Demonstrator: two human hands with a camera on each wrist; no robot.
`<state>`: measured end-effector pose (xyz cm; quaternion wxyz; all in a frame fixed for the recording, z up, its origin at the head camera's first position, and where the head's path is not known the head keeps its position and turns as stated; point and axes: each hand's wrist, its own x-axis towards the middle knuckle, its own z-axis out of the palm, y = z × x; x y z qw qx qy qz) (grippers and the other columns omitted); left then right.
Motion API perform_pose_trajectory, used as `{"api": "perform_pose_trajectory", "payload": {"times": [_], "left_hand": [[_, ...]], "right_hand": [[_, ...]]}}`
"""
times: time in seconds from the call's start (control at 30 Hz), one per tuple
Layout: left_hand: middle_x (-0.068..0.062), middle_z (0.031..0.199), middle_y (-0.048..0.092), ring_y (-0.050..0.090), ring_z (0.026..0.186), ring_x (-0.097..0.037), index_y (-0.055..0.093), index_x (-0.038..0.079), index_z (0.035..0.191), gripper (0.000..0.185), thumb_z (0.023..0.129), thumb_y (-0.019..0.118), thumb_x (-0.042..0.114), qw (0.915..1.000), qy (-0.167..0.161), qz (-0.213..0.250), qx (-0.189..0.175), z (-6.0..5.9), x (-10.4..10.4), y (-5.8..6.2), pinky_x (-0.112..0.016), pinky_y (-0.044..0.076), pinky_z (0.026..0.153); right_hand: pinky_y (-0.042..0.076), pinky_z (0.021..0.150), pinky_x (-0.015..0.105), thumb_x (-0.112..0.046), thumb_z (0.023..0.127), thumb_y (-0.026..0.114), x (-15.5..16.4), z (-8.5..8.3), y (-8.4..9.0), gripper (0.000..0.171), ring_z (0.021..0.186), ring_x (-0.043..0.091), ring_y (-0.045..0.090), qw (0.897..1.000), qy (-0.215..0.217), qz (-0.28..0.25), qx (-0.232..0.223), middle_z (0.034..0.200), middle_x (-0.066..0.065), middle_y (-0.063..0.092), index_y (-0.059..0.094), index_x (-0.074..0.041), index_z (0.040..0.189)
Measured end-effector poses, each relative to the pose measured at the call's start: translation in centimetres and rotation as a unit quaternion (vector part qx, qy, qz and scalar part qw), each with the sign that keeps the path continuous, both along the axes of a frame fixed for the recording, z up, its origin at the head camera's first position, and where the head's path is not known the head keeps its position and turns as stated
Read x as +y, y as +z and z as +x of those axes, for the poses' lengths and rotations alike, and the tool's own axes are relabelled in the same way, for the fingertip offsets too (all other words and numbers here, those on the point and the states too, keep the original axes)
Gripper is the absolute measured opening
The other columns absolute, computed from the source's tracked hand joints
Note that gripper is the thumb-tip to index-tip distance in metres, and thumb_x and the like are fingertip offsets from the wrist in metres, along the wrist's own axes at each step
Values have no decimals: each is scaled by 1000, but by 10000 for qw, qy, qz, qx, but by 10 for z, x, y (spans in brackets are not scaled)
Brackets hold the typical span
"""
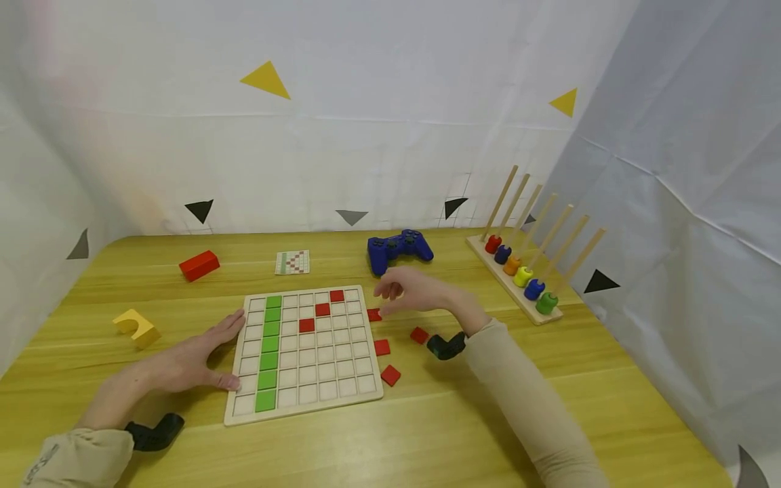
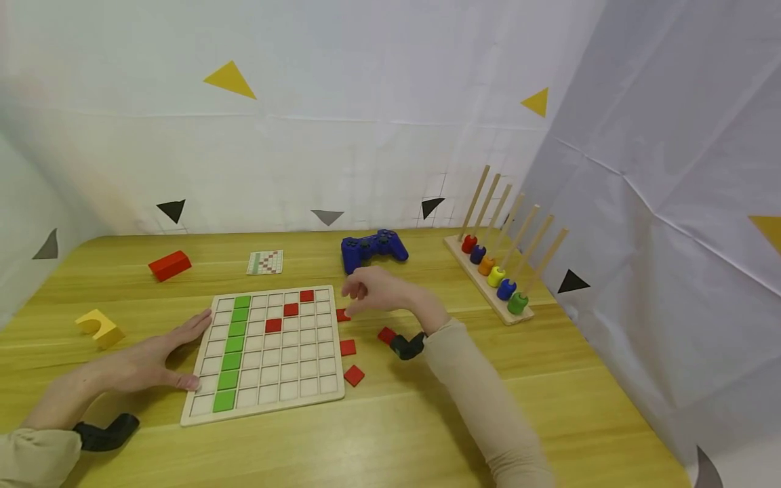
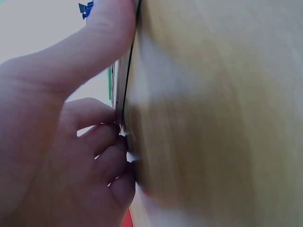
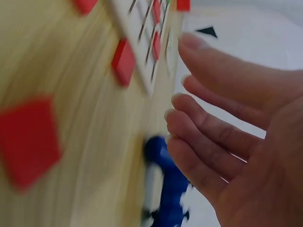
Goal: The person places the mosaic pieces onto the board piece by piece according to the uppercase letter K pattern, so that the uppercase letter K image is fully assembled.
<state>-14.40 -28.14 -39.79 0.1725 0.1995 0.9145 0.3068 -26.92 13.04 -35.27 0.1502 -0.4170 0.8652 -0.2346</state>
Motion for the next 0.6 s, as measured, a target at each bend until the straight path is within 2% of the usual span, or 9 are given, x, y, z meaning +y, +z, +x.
{"api": "perform_pose_trajectory", "payload": {"times": [0.13, 0.37, 0.6], "left_hand": [[-27, 165, 3, 8, 147, -57, 15, 0, 159, 115, 78, 79, 50, 10000, -16, 26, 35, 1, 0, 0, -74, 15, 112], [-27, 165, 2, 9, 147, -56, 13, 2, 160, 115, 78, 79, 50, 10000, 34, -35, -66, 0, 1, 1, -73, 15, 112], [-26, 165, 2, 9, 146, -57, 12, 4, 160, 116, 78, 79, 51, 9999, 77, -77, -109, 0, 2, 1, -74, 15, 112]], "right_hand": [[54, 92, 42, -21, 87, 79, 24, -2, -4, 39, 98, 27, 63, 9997, 28, 20, -232, 113, 17, 67, 68, 0, 118], [54, 92, 43, -19, 85, 81, 60, -3, -15, 35, 98, 24, 62, 9987, 46, 44, -497, 112, 10, 68, 70, -5, 115], [53, 91, 38, -21, 83, 83, 75, -1, -22, 34, 98, 21, 62, 9975, 118, 176, -672, 111, 1, 69, 72, -12, 114]]}}
